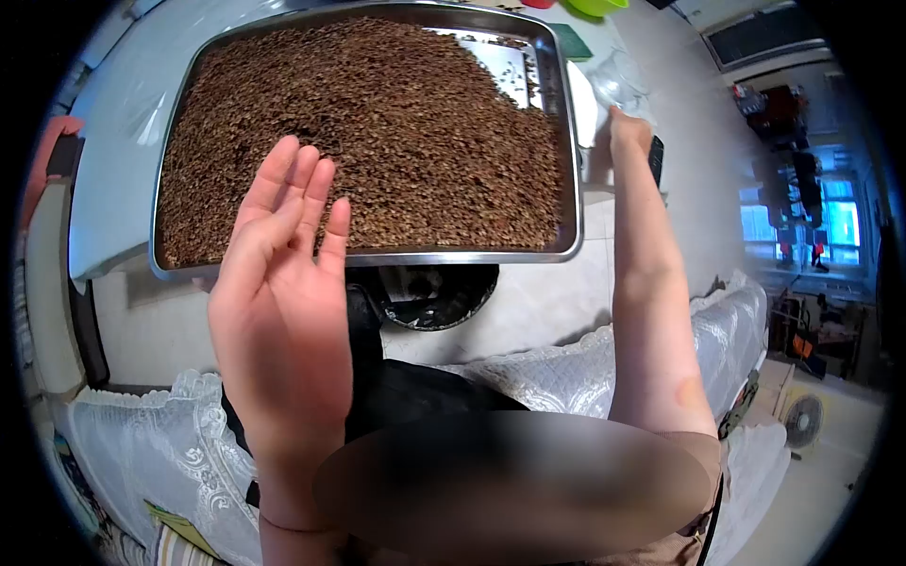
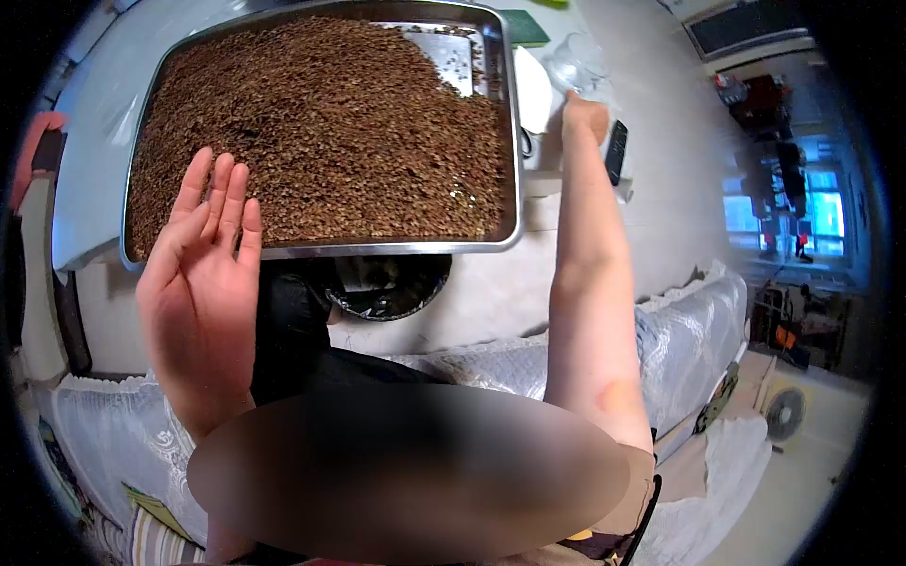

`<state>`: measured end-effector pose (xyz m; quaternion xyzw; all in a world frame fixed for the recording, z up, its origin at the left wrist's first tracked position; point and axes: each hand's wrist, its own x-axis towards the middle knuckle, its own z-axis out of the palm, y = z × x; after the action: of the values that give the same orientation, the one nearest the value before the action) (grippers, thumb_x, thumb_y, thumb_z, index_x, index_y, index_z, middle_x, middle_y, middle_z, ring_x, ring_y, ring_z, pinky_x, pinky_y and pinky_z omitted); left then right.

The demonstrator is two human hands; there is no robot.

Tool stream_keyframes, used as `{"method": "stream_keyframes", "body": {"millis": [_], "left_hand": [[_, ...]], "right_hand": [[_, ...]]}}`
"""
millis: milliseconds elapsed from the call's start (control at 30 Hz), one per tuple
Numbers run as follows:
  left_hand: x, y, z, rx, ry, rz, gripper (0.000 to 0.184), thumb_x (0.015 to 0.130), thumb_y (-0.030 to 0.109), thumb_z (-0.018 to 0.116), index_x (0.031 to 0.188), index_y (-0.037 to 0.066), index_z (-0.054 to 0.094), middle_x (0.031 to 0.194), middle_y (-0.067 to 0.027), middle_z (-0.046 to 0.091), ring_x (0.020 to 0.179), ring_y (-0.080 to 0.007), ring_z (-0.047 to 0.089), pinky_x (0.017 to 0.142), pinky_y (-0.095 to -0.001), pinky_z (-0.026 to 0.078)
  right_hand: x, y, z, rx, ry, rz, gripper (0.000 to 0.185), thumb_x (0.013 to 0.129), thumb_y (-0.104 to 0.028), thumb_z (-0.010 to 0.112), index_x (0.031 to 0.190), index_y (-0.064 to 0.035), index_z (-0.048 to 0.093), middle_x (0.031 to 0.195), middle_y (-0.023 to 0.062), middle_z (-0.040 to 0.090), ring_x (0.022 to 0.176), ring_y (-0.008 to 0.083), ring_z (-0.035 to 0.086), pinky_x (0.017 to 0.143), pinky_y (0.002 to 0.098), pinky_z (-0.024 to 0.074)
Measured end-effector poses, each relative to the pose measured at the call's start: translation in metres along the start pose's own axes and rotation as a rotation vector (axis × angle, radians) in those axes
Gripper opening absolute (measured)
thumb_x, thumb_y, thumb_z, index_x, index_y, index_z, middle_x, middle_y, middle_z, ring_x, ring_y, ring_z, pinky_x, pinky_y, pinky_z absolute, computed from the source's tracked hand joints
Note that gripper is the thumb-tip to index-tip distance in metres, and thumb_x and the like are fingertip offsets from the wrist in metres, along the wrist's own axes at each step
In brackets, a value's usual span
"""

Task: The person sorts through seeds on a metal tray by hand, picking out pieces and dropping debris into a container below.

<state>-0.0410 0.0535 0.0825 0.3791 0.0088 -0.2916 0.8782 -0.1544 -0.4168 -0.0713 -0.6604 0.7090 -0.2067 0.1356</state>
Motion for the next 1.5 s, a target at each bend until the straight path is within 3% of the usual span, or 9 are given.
{"method": "stream_keyframes", "body": {"millis": [300, 467, 567, 667, 767, 900, 1033, 1367, 1500], "left_hand": [[-0.001, 0.005, -0.006, -0.067, -0.039, 0.013, 0.059, 0.096, 0.006, 0.045, 0.149, -0.009, 0.023, 0.152, -0.0229, 0.028, 0.146, -0.0285, 0.024, 0.121, -0.0384, 0.018], [-0.007, 0.005, -0.011, 0.054, -0.024, 0.088, 0.055, 0.096, 0.005, 0.045, 0.147, -0.009, 0.028, 0.148, -0.0219, 0.036, 0.142, -0.0276, 0.033, 0.12, -0.0386, 0.023], [-0.004, 0.004, -0.013, -0.117, 0.065, 0.02, 0.052, 0.095, 0.003, 0.047, 0.144, -0.008, 0.034, 0.141, -0.019, 0.043, 0.137, -0.0254, 0.04, 0.117, -0.0379, 0.029], [0.0, 0.002, -0.019, -0.103, 0.093, -0.015, 0.045, 0.093, 0.008, 0.055, 0.135, -0.004, 0.046, 0.135, -0.0118, 0.048, 0.129, -0.019, 0.045, 0.112, -0.0348, 0.031], [0.003, 0.002, -0.027, -0.125, 0.126, -0.029, 0.049, 0.093, 0.001, 0.053, 0.139, -0.005, 0.041, 0.132, -0.0137, 0.05, 0.127, -0.0206, 0.048, 0.112, -0.0351, 0.035], [0.006, -0.003, -0.033, -0.07, 0.156, -0.023, 0.05, 0.09, 0.004, 0.057, 0.137, -0.005, 0.044, 0.13, -0.0119, 0.051, 0.123, -0.0186, 0.05, 0.108, -0.032, 0.038], [0.013, -0.013, -0.043, -0.028, 0.175, -0.082, 0.041, 0.089, 0.007, 0.059, 0.129, 0.0, 0.053, 0.122, -0.0075, 0.054, 0.117, -0.0169, 0.051, 0.106, -0.0325, 0.038], [0.037, -0.043, -0.046, 0.353, 0.11, -0.121, 0.036, 0.092, 0.007, 0.054, 0.128, 0.002, 0.057, 0.121, -0.0061, 0.059, 0.104, -0.0145, 0.06, 0.092, -0.0293, 0.046], [0.066, -0.09, -0.044, 1.038, -0.01, 0.415, 0.031, 0.095, 0.016, 0.059, 0.124, 0.005, 0.063, 0.118, -0.0133, 0.063, 0.096, -0.0179, 0.065, 0.086, -0.0305, 0.051]], "right_hand": [[0.029, 0.032, 0.003, -0.163, -0.102, -0.293, 0.042, 0.078, -0.039, 0.063, 0.098, -0.0035, 0.075, 0.098, 0.022, 0.072, 0.095, 0.0376, 0.069, 0.086, 0.0437, 0.0516], [-0.009, 0.026, -0.025, 0.36, -0.144, -0.362, 0.032, 0.08, -0.033, 0.072, 0.088, -0.0018, 0.073, 0.078, 0.0076, 0.072, 0.074, 0.0126, 0.066, 0.068, 0.0291, 0.0504], [-0.087, -0.016, -0.075, 0.577, -0.161, -0.52, 0.025, 0.087, -0.025, 0.071, 0.089, -0.0007, 0.071, 0.077, 0.0025, 0.069, 0.07, 0.0074, 0.059, 0.066, 0.0245, 0.0482], [-0.139, -0.038, -0.103, 0.465, -0.473, -0.771, 0.02, 0.092, -0.019, 0.068, 0.091, 0.0, 0.071, 0.082, 0.0036, 0.07, 0.069, 0.0082, 0.059, 0.064, 0.0248, 0.0477], [-0.177, -0.048, -0.111, 0.217, -0.371, -1.065, 0.014, 0.092, -0.016, 0.067, 0.095, -0.0016, 0.067, 0.078, 0.0017, 0.064, 0.073, 0.0082, 0.058, 0.068, 0.0222, 0.0464], [-0.223, -0.059, -0.094, 0.329, -0.649, -1.243, 0.009, 0.09, -0.004, 0.066, 0.098, -0.0034, 0.062, 0.086, 0.0036, 0.06, 0.077, 0.0116, 0.056, 0.069, 0.0271, 0.0477], [-0.237, -0.071, -0.068, 0.156, -0.451, -1.665, 0.014, 0.087, -0.004, 0.063, 0.101, -0.0048, 0.064, 0.092, 0.0128, 0.061, 0.089, 0.03, 0.061, 0.078, 0.0385, 0.0505], [-0.241, -0.074, -0.057, 0.073, -0.419, -1.636, 0.009, 0.081, -0.01, 0.066, 0.084, -0.0033, 0.061, 0.08, 0.0158, 0.058, 0.08, 0.0362, 0.06, 0.072, 0.0455, 0.0498], [-0.261, -0.081, -0.086, 0.142, -0.432, -1.476, 0.007, 0.08, -0.01, 0.068, 0.084, -0.0046, 0.065, 0.081, 0.0155, 0.059, 0.082, 0.036, 0.061, 0.072, 0.0449, 0.0497]]}}
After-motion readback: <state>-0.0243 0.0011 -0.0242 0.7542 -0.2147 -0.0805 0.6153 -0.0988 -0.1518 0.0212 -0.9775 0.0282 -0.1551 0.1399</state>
